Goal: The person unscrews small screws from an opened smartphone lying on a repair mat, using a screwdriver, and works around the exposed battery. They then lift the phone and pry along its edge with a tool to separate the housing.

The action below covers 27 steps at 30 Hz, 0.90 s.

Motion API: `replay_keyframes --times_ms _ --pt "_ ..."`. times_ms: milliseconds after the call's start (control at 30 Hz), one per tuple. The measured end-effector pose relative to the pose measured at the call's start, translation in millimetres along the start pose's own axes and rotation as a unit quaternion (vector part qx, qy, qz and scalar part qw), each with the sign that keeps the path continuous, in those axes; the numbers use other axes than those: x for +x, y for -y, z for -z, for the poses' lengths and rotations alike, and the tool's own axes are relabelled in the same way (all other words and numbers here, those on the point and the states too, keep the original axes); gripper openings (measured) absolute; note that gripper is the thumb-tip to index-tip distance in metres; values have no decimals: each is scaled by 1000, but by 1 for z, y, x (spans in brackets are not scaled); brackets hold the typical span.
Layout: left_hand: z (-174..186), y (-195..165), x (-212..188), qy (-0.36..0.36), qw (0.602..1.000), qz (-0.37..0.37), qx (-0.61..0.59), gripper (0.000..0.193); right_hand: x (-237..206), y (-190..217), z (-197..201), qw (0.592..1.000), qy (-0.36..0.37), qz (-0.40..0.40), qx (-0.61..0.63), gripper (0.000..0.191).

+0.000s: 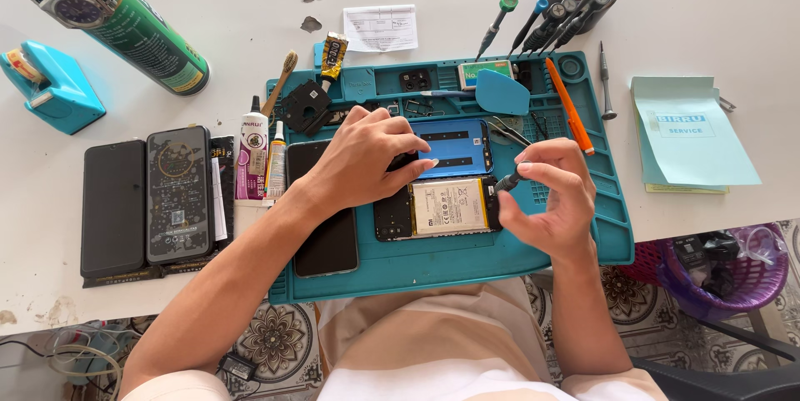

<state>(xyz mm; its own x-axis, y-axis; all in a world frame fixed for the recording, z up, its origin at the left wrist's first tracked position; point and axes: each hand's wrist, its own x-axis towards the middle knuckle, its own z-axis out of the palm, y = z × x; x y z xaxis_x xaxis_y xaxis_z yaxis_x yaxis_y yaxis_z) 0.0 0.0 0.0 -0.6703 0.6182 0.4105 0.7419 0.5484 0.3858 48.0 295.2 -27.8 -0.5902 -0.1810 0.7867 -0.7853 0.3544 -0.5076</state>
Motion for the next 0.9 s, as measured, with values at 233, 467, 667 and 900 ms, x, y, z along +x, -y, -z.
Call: replay_keyframes --times_ms 233,467,667,900 --pt "-13 4 32 2 1000 5 3 24 3 -20 6 1000 0 10 -14 51" --pt "-17 4 41 4 1000 7 2 24 9 -30 15 1000 -4 11 -12 51" --pt "-18 8 48 -4 1000 0 6 24 14 -36 17 1000 -8 -1 4 48" --pt "-18 14 56 3 1000 8 4 24 24 -43 16 999 2 5 31 44"
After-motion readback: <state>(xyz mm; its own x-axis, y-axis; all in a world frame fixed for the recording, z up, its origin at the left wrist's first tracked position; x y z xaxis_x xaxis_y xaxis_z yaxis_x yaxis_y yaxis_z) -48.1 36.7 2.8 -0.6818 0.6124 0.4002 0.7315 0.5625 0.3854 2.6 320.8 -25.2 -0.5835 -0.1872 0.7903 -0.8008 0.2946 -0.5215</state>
